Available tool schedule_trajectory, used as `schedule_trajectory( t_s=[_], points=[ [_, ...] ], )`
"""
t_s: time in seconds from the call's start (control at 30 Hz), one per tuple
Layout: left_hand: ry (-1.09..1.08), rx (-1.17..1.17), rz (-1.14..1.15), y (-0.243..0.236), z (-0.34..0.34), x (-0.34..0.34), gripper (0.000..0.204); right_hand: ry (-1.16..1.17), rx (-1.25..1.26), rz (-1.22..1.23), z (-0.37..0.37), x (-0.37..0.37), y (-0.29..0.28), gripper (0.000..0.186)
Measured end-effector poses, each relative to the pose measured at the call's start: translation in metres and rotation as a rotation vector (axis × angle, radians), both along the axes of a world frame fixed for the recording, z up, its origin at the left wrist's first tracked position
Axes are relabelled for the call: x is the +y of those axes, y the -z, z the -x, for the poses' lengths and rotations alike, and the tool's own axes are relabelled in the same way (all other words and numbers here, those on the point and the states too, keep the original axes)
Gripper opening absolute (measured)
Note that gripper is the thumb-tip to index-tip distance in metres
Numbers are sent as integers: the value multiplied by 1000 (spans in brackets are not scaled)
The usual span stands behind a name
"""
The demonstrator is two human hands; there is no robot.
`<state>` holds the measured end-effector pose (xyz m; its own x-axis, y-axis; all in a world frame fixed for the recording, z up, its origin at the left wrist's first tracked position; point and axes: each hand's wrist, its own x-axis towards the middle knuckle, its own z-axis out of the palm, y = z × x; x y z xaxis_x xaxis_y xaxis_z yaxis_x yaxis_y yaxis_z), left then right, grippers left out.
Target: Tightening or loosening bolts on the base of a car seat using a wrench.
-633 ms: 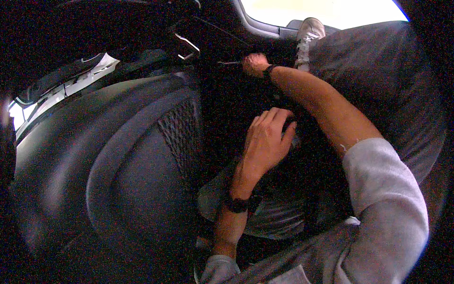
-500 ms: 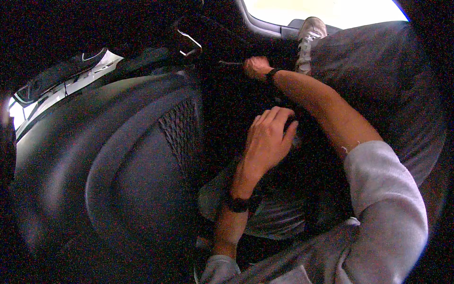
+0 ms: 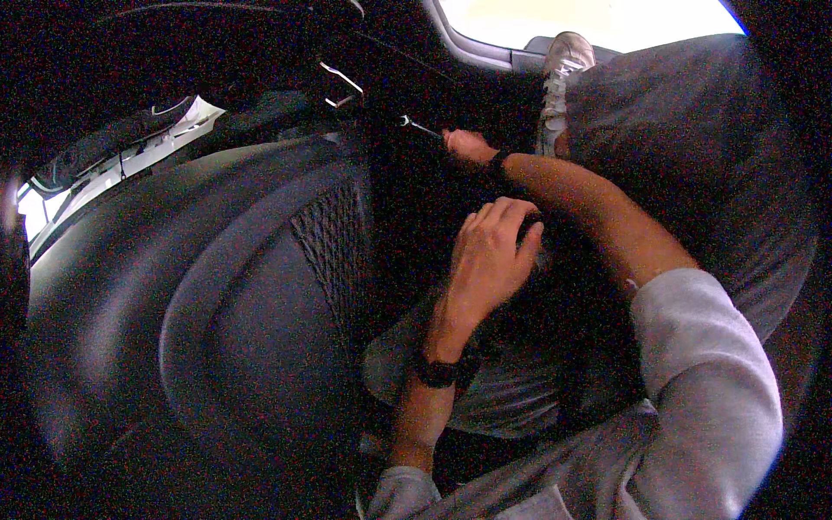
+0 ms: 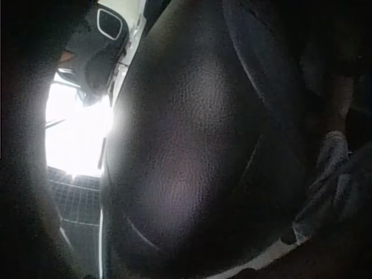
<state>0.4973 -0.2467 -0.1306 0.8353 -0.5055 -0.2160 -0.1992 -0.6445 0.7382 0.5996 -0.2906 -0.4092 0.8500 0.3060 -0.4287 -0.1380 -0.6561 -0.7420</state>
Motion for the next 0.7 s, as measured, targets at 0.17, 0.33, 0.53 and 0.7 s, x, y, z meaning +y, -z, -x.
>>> schedule_trajectory(
  t_s=[0.17,0.33,0.53,0.7],
  points=[
    [11,9,-56,-2,-3,8,20,-86,-182,132,-12,-5,7,22],
    [4,27,-30,-2,-3,0,21,74,-277,144,-52,-38,51,19],
    [-20,25,-48,3,-4,5,20,77,-311,174,-46,-31,60,19],
    [-27,13,-41,2,-4,4,19,124,-310,261,-35,-28,36,19]
  ],
)
